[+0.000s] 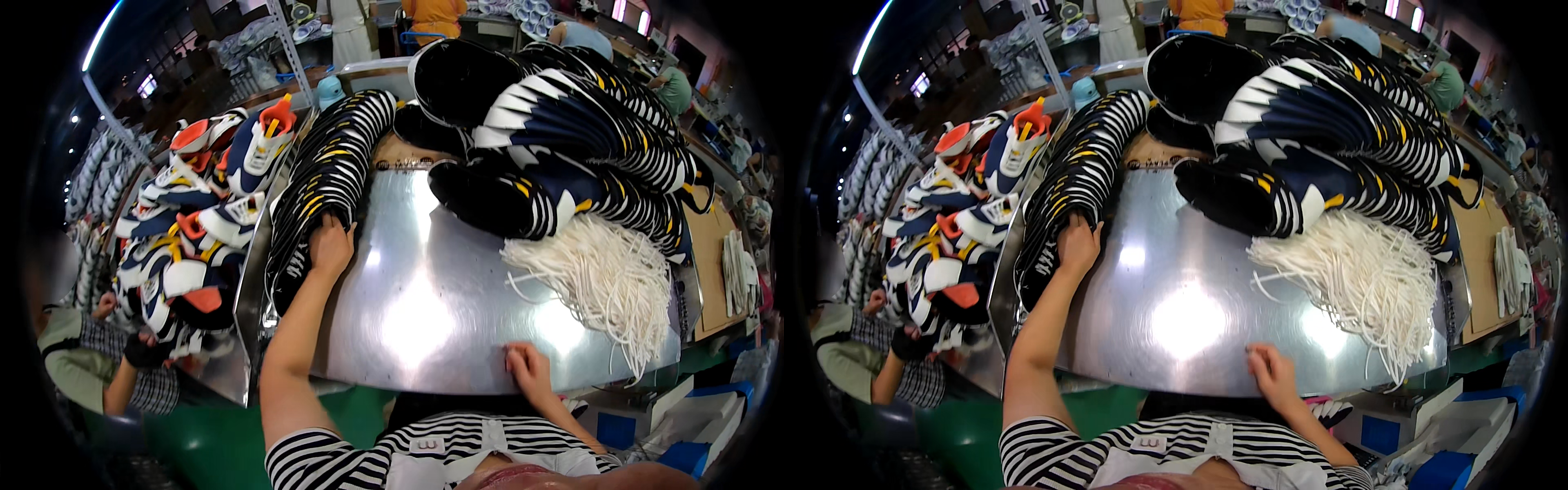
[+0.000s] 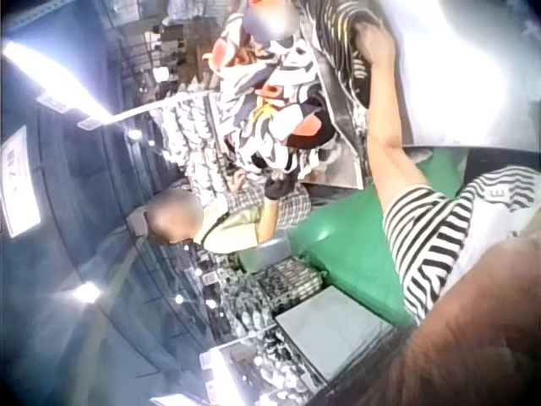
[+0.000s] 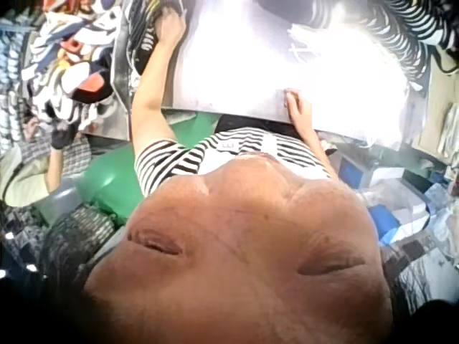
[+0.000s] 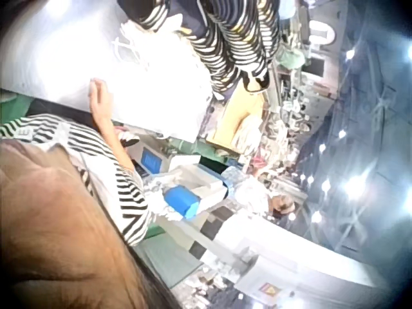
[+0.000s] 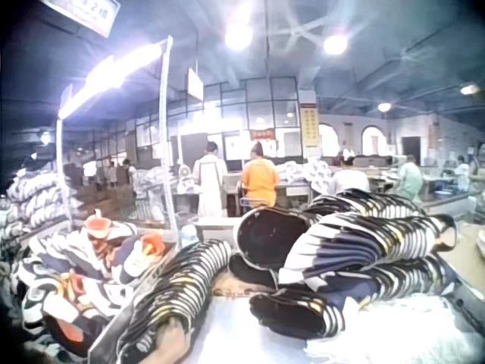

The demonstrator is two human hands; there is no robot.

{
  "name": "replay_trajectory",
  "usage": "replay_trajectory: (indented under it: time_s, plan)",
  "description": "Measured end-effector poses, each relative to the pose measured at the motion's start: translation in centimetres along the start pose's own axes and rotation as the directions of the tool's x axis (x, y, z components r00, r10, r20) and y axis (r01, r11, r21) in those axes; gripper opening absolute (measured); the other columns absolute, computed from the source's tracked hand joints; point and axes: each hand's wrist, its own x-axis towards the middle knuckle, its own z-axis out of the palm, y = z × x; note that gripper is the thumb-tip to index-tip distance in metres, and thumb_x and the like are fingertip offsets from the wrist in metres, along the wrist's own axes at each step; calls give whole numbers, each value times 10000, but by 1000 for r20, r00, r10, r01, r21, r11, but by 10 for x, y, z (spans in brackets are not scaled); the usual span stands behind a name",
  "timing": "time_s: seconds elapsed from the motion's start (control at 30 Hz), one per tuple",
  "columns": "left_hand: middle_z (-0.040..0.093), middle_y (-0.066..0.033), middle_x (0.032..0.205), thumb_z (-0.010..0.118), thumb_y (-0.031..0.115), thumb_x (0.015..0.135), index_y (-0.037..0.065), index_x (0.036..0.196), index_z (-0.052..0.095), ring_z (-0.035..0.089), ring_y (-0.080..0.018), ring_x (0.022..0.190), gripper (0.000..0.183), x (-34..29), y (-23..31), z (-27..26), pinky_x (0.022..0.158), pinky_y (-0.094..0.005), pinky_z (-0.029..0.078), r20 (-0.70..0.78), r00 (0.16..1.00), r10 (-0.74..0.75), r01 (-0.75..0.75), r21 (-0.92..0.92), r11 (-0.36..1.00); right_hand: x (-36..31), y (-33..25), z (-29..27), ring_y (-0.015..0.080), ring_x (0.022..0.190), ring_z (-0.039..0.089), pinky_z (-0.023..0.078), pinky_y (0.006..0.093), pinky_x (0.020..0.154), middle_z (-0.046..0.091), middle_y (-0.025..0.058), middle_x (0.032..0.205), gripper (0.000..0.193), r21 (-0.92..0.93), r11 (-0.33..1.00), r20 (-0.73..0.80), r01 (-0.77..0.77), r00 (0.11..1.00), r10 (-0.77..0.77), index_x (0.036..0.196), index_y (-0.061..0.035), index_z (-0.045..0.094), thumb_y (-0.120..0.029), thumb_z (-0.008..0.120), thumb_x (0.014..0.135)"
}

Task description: The person threads white shoelaces through the eyelets of a blue and white sneaker, pulling the laces tight and arranging them. They repeat this process on multiple shoes at a workstation in a factory.

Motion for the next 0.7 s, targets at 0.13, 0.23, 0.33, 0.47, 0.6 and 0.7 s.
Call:
replay_trajectory:
  time_s: [0.13,0.23,0.33,0.47,0.6,0.7]
  plan:
    - [606,-258,1066,563,398,937,-94,1133,565,653,-407,760,530,40,-31,23,642,-454,549,-127,985,114,-127,-101,987,-5,-1,7,77,625,562,450,243,590,625,31,706,146,-18,999,-46,44,998,-45,1060,-4,643,-92,586,959]
    - [618,-255,1078,543,424,948,-78,1134,564,649,-425,802,536,59,-20,37,672,-471,547,-214,963,165,-205,-182,962,-8,-7,1,83,628,560,452,236,593,619,24,695,160,-114,993,-102,-6,995,-5,1061,-11,639,-124,564,977]
    - [623,-260,1068,531,458,951,-43,1105,599,648,-399,862,529,44,3,20,741,-475,531,71,994,-79,87,-127,988,-3,-13,0,89,658,567,458,251,603,622,27,739,183,-65,996,-43,-57,998,54,1102,-33,618,-160,568,981]
    - [411,-336,1403,661,314,890,-137,1405,328,420,-474,1285,761,4,-26,43,1075,-444,369,-130,980,152,-162,-73,984,6,-2,9,71,668,535,447,243,613,609,2,779,215,161,985,-87,63,995,-49,1106,-43,598,-201,621,963]
    - [384,-341,1409,648,227,909,-128,1413,319,377,-465,1326,698,-58,47,-49,1117,-453,320,30,988,155,-124,-461,879,-7,-33,-38,33,627,459,378,207,557,552,-37,734,191,263,962,-161,67,987,-25,1071,-49,619,-191,652,948]
    - [427,-270,1432,637,202,938,-96,1422,340,445,-371,1326,642,-80,95,-107,1118,-441,318,89,953,290,-49,-899,436,-15,-91,-79,20,600,411,326,189,528,519,-49,719,185,325,904,-321,277,932,-170,1081,-64,634,-217,592,987]
